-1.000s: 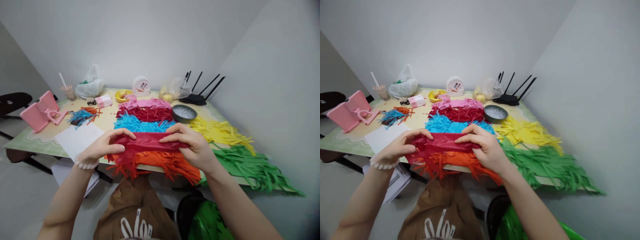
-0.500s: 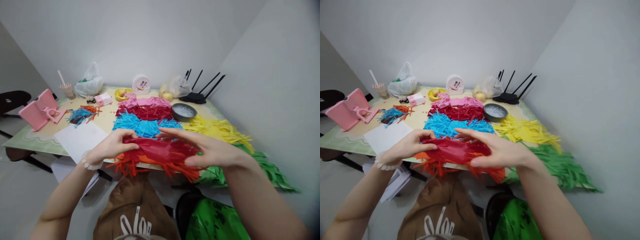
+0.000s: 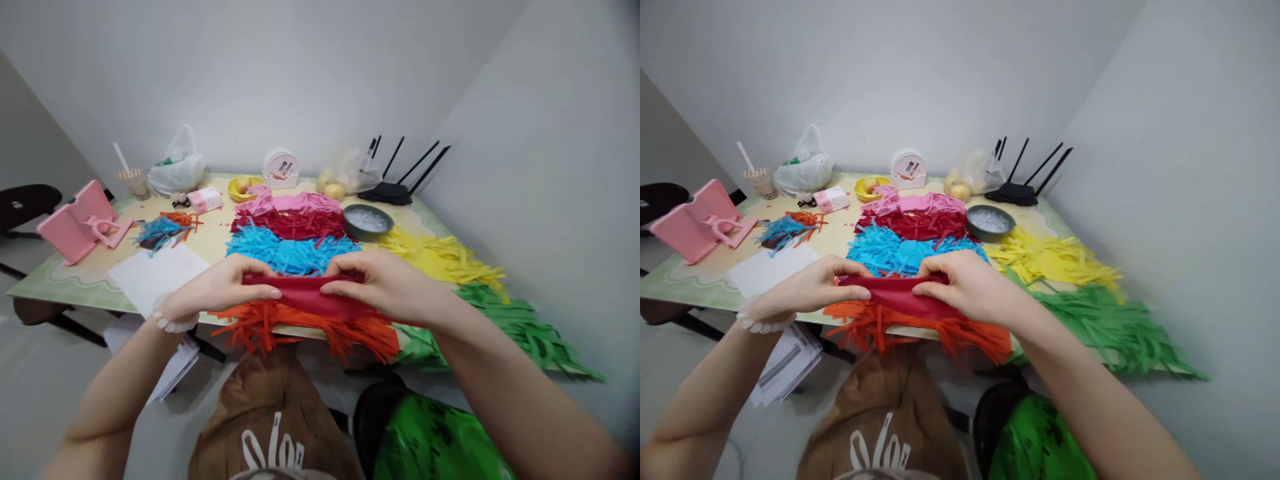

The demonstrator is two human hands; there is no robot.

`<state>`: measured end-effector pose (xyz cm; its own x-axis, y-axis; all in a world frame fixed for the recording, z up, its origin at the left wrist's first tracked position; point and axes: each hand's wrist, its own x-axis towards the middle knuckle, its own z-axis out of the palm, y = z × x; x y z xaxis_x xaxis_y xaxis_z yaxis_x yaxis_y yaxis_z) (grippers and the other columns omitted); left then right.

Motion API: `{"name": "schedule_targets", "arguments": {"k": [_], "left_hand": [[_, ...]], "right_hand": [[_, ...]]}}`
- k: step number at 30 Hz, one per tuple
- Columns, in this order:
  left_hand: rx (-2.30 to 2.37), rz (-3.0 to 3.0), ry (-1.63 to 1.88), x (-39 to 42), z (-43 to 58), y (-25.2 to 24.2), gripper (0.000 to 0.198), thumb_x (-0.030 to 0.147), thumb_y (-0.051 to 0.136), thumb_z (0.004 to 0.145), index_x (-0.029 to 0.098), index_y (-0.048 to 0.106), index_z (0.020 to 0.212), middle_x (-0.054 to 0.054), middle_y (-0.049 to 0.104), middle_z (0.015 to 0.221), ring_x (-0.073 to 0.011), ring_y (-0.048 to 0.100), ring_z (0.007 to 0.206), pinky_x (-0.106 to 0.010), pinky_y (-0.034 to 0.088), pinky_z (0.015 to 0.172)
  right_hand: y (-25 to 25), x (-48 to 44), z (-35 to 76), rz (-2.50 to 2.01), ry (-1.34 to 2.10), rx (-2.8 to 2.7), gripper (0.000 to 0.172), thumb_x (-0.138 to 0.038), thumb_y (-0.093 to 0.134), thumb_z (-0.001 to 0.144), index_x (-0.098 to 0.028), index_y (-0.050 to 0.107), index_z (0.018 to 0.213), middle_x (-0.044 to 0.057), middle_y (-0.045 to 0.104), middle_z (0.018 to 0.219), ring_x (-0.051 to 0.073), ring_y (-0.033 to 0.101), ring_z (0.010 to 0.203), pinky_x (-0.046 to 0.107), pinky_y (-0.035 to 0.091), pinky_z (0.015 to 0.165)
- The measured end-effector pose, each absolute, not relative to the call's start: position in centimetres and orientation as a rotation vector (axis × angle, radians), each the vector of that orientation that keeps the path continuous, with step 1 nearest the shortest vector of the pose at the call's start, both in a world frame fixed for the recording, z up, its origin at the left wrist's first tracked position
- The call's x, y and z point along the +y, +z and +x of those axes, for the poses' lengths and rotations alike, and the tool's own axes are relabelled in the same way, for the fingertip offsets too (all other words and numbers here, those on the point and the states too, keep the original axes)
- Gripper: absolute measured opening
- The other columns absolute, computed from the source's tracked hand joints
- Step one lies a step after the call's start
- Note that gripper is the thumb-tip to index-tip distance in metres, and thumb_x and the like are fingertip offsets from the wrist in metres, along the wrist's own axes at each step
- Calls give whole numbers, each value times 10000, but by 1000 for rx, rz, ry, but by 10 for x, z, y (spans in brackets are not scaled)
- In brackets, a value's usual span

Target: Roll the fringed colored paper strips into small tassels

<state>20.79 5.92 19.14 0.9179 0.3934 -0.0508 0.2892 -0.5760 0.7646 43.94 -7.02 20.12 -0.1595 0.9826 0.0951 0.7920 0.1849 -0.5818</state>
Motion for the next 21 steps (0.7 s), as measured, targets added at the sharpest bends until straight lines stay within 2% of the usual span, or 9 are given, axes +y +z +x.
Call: {"name": "schedule_targets", "arguments": {"k": [4,7,12,21], "left_hand": [[510,2229,179,56,215,189,416,466,593,885,129,615,643,38,444,586,-85,350,562,-209,271,510],[489,2212,212,54,217,188,403,445,581,895,133,591,640,38,451,588,-83,359,554,-206,280,506],[553,2182,331,48,213,180,398,410,548,914,146,536,616,32,480,580,-87,395,549,-205,299,509],[567,2135,325,47,207,176,289,367,606,879,152,593,687,46,503,610,-88,421,568,-197,341,533]], "right_hand": [[204,-67,439,-1621,590,-2005,176,-324,604,867,-198,666,760,10,682,720,144,581,641,240,385,583],[201,-66,441,-1620,643,-1972,185,-361,615,852,-196,687,808,25,699,793,165,607,707,252,411,620],[186,-71,440,-1653,680,-1856,311,-432,571,887,-184,649,718,1,623,664,140,530,608,250,367,563],[176,-74,439,-1618,707,-1836,333,-425,569,909,-185,697,717,-7,618,617,134,532,597,248,356,575]]}}
